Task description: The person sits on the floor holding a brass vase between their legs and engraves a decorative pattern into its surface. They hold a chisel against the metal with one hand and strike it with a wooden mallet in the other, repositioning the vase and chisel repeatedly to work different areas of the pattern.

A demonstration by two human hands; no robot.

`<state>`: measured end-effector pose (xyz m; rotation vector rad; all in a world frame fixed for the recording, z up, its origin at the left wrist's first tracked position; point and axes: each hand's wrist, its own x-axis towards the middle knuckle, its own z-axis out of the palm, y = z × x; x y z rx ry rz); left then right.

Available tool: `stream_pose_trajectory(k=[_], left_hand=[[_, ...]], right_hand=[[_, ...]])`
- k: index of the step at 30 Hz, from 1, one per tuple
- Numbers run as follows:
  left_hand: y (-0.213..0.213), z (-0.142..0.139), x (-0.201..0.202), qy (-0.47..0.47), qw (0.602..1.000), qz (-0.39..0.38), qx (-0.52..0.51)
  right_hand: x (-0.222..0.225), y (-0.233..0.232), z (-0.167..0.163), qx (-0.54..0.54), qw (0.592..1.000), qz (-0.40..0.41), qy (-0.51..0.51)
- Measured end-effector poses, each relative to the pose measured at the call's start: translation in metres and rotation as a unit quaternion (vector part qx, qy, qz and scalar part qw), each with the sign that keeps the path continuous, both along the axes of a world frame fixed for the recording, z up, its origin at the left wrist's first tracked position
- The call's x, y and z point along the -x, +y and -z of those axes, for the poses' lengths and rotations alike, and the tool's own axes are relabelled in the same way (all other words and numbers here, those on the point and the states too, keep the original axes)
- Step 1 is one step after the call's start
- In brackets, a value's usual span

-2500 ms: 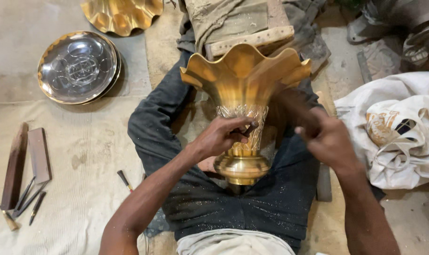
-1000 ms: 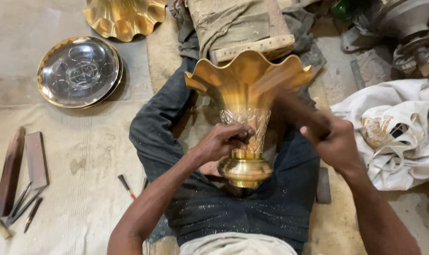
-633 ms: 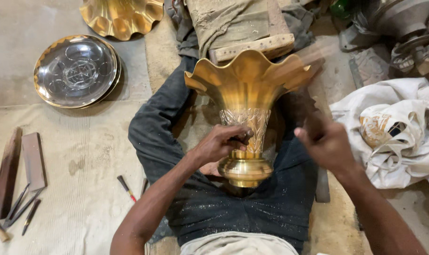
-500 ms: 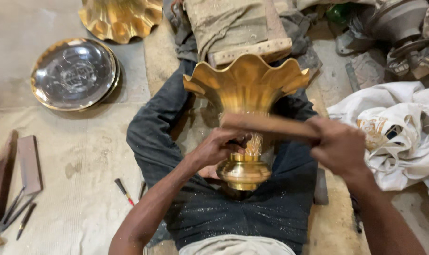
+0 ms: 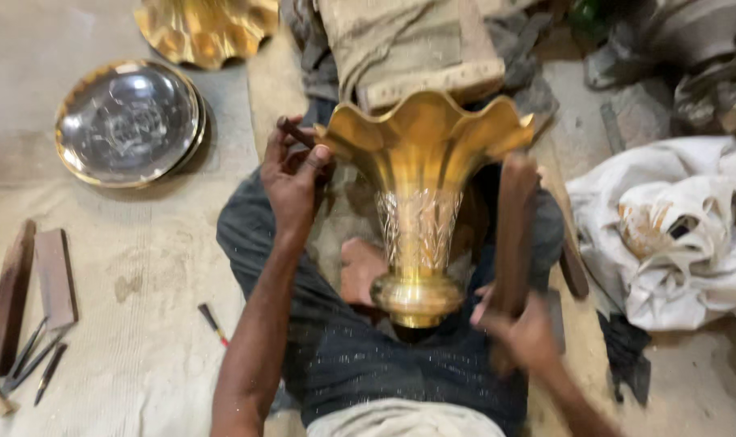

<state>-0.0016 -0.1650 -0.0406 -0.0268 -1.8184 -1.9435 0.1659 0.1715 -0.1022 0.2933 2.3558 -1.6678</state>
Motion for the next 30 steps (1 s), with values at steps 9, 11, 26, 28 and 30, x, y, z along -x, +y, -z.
stream_pose_trajectory(k=[9,11,26,28,30], left_hand=[[-0.005,-0.012,0.033,-0.064,0.987,0.128,0.072],[0.003,-0.012,0.032,-0.074,0.988,0.12,0.061],[0.048,-0.018,0.067,0.055,0.91,0.09,0.401],[0.043,-0.013,0.047,0.018,0.936,0.063,0.346],[0.039,-0.005,0.021,-0.003,0.949,0.041,0.311]], right_hand=[[-0.067,-0.041,0.003,0.231,0.965,0.074,-0.101],[-0.067,-0.039,0.004,0.281,0.948,0.092,-0.116],[-0.022,-0.039,0.03,0.35,0.921,0.116,-0.128],[-0.023,-0.032,0.031,0.349,0.925,0.086,-0.124],[-0.021,-0.023,0.031,0.343,0.929,0.057,-0.131]])
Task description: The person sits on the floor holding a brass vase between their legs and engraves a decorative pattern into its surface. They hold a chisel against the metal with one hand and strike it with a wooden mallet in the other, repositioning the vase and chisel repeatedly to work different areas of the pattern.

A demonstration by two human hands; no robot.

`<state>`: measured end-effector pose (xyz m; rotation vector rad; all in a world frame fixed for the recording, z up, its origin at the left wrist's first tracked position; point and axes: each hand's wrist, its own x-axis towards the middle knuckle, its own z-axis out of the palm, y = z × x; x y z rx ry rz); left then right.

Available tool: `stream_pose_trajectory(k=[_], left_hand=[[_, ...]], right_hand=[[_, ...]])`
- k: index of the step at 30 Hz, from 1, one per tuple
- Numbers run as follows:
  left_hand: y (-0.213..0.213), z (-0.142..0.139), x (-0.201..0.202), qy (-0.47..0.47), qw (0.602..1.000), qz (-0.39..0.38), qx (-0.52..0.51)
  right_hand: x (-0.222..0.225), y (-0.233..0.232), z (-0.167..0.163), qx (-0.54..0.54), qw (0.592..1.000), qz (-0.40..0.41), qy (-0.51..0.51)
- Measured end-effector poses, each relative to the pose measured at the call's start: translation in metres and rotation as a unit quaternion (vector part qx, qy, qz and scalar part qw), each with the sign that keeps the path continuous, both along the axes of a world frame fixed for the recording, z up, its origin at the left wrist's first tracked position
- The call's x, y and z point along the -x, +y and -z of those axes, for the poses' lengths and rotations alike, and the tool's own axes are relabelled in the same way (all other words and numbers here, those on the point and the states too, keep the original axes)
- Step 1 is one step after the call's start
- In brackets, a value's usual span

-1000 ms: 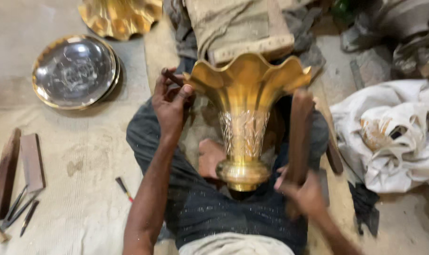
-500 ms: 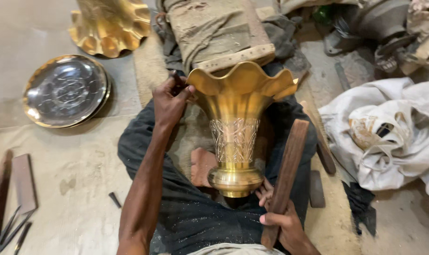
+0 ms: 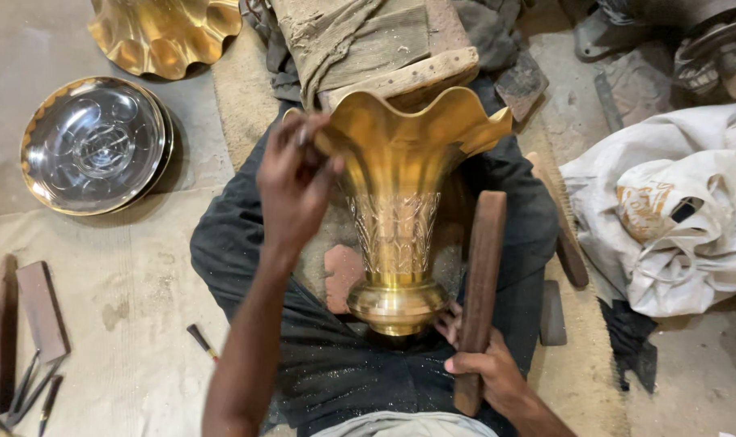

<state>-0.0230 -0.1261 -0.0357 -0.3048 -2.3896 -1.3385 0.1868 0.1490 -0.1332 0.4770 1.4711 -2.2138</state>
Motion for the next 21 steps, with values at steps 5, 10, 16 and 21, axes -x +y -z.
stream_pose_trajectory(k=[5,10,16,21], left_hand=[[0.013,0.038,-0.062,-0.059,0.973,0.072,-0.213],[0.026,0.065,-0.074,-0.208,0.915,0.132,-0.318],[0.031,0.073,-0.067,-0.158,0.959,0.168,-0.165],[0.03,0.084,-0.062,-0.123,0.967,0.194,-0.11]], right_hand=[[0.025,0.032,-0.002,-0.182,0.979,-0.086,0.04],[0.059,0.058,-0.012,-0.346,0.932,-0.112,0.007],[0.102,0.067,-0.066,-0.497,0.81,-0.179,0.255],[0.139,0.071,-0.101,-0.611,0.661,-0.2,0.386]])
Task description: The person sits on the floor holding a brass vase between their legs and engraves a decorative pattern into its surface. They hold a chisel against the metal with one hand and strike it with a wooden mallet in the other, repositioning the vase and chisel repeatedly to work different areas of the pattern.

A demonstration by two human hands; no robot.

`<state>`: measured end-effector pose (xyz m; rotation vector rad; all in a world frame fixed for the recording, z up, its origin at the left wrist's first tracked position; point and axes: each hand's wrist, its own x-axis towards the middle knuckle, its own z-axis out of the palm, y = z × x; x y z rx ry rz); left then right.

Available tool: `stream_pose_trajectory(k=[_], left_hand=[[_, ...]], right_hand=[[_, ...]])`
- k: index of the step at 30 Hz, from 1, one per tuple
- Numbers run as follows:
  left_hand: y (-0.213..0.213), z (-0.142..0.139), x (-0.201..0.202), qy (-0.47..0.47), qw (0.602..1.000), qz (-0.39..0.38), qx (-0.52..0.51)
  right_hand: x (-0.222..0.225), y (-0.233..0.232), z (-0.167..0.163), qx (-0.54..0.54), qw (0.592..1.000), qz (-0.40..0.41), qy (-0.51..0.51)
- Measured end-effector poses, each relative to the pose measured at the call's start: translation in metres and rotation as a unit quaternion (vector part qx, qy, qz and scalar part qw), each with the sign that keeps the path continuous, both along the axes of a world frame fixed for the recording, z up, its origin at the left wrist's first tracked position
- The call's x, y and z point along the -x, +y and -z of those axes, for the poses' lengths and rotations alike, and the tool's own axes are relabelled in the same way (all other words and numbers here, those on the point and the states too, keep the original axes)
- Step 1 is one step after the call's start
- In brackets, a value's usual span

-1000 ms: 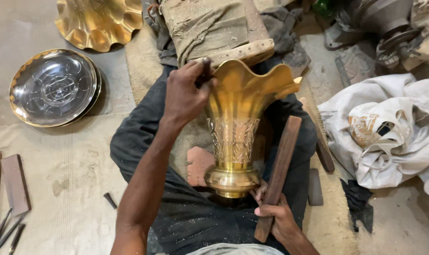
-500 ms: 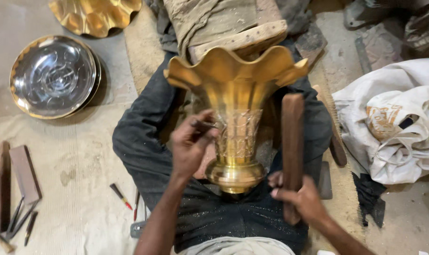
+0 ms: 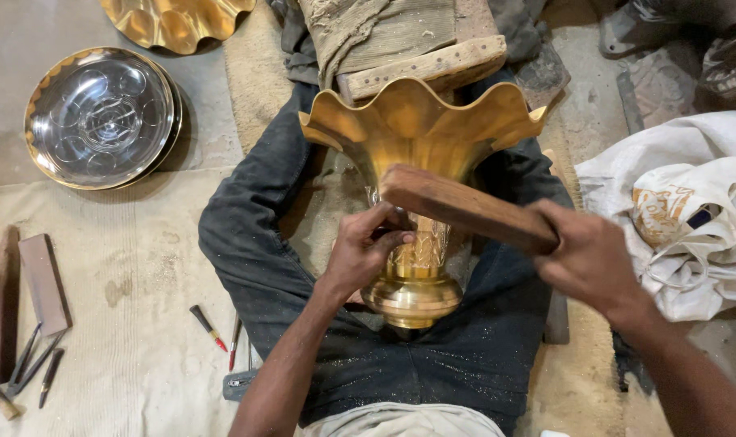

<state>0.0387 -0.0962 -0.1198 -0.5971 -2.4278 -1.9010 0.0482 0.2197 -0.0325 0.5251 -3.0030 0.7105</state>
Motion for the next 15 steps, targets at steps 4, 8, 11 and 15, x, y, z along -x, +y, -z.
stream_pose_trajectory(k=[4,8,11,15], left_hand=[[0.002,-0.002,-0.001,0.044,0.999,-0.005,0.015],[0.003,-0.014,-0.007,0.001,1.0,-0.005,-0.018],[0.006,-0.018,-0.006,0.007,1.0,-0.016,-0.002],[0.009,-0.011,-0.006,-0.013,0.999,-0.04,0.028]], right_hand=[[0.028,-0.001,-0.013,-0.071,0.997,0.006,-0.01],[0.048,-0.005,-0.03,0.091,0.991,-0.075,-0.057],[0.062,-0.011,-0.045,-0.154,0.98,-0.062,-0.108],[0.066,-0.024,-0.059,0.066,0.978,-0.032,-0.196]])
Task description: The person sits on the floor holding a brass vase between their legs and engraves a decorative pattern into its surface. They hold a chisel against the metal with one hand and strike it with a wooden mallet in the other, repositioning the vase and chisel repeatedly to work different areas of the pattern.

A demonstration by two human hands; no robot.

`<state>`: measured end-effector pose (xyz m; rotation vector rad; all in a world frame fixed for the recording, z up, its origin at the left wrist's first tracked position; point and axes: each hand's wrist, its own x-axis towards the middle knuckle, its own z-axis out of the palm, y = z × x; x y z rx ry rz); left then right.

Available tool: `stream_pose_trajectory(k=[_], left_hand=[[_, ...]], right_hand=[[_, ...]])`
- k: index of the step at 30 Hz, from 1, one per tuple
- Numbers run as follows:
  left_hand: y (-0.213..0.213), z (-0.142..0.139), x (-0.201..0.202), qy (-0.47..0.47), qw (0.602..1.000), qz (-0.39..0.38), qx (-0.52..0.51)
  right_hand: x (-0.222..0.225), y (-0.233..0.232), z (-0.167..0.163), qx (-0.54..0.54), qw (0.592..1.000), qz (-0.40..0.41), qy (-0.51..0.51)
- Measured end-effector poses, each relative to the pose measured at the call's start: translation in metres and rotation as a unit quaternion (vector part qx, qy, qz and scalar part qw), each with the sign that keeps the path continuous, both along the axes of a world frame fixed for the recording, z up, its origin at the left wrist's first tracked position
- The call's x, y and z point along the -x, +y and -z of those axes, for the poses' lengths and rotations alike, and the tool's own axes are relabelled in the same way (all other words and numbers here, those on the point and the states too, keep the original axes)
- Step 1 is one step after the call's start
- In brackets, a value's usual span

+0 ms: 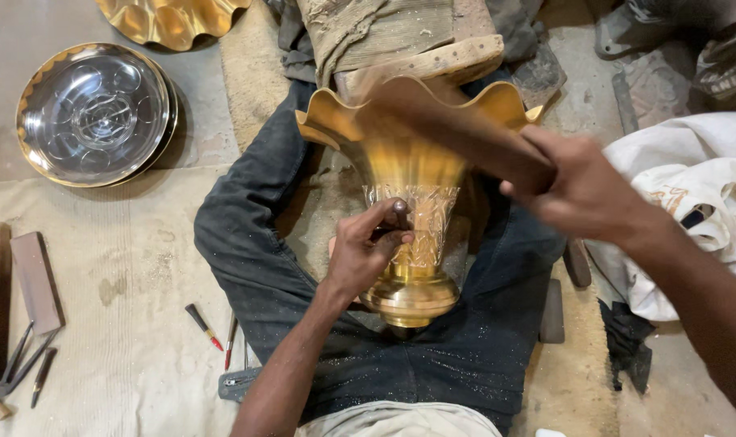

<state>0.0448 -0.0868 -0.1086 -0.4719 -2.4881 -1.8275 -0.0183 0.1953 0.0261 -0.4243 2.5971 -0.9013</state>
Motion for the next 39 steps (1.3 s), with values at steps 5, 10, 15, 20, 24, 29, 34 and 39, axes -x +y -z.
stream_pose_trajectory(k=[5,10,15,20,24,29,34,39], left_hand=[[0.0,0.007,-0.008,0.001,0.999,-0.04,-0.02],[0.005,0.004,-0.013,-0.019,0.996,-0.06,-0.057],[0.008,0.003,-0.016,-0.012,0.994,-0.081,-0.077],[0.011,0.005,-0.017,-0.018,0.993,-0.102,-0.051],[0.016,0.0,-0.022,0.013,0.992,-0.121,-0.036],[0.019,-0.004,-0.026,-0.013,0.988,-0.149,-0.042],[0.024,0.0,-0.024,-0.005,0.988,-0.151,-0.045],[0.029,-0.002,-0.035,0.012,0.981,-0.167,-0.098]], right_hand=[[0.006,-0.01,-0.013,-0.285,0.943,-0.1,0.136],[0.006,-0.016,-0.019,-0.269,0.958,-0.079,0.059],[0.007,-0.016,-0.013,-0.01,0.994,-0.078,0.08],[0.016,-0.018,-0.013,-0.212,0.959,-0.13,0.137],[0.016,-0.023,-0.02,-0.353,0.905,-0.192,0.142],[0.014,-0.021,-0.019,-0.156,0.968,-0.138,0.141],[0.015,-0.028,-0.017,-0.329,0.932,-0.132,0.075],[0.014,-0.041,-0.032,-0.414,0.88,-0.194,0.131]])
